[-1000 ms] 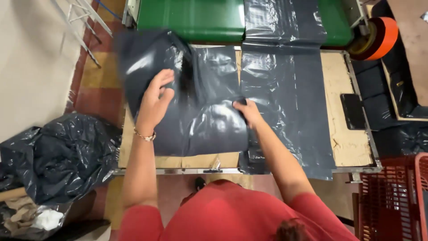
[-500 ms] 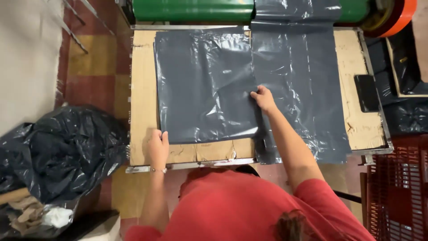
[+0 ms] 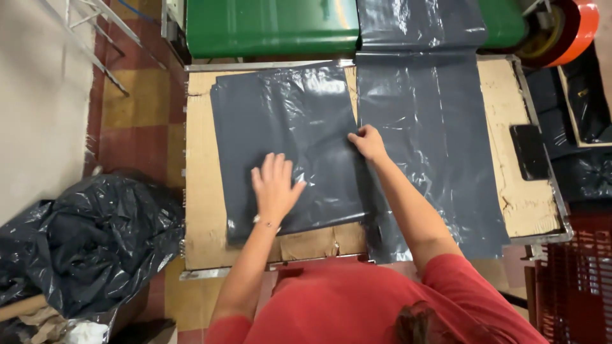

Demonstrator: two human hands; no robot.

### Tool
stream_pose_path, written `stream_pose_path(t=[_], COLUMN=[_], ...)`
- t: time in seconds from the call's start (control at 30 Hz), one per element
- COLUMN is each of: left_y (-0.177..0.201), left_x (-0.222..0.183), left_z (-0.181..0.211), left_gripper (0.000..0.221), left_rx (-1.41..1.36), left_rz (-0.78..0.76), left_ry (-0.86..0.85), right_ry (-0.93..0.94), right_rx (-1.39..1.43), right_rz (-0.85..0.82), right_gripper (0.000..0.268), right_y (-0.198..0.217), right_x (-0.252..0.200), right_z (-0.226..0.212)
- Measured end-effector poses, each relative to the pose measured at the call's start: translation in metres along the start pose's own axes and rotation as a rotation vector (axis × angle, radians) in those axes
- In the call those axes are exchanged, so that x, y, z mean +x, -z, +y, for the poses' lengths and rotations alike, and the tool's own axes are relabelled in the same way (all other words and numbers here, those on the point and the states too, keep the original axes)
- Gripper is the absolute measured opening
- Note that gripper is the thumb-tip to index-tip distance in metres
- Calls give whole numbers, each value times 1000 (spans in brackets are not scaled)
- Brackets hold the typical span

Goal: Folding and organizing plastic bags from a conveyor belt and stacking them into a collection basket

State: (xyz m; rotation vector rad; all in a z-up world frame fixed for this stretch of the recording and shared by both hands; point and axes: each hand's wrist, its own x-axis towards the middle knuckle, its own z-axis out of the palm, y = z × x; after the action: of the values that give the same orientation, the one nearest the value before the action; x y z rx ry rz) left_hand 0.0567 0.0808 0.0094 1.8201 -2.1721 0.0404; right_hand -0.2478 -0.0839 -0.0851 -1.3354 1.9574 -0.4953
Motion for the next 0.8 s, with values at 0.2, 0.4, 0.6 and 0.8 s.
stream_pose_path(t=[0.2, 0.4, 0.6, 0.8], left_y=[-56, -83, -120, -116], left_x=[21, 24, 42, 84], left_z=[25, 15, -5, -114], left_gripper=[73, 63, 32, 110], left_rx=[-133, -190, -166, -1895], left_rz=[-237, -304, -164, -585], left_ry=[-192, -118, -55, 872], right_ry=[-54, -195, 221, 830], right_rx=[74, 357, 464, 407], right_rz=[59, -198, 1, -78], right_gripper=[69, 74, 38, 13], right_y=[3, 26, -18, 52], right_x=[55, 35, 112, -91], right_z=[-48, -130, -133, -118])
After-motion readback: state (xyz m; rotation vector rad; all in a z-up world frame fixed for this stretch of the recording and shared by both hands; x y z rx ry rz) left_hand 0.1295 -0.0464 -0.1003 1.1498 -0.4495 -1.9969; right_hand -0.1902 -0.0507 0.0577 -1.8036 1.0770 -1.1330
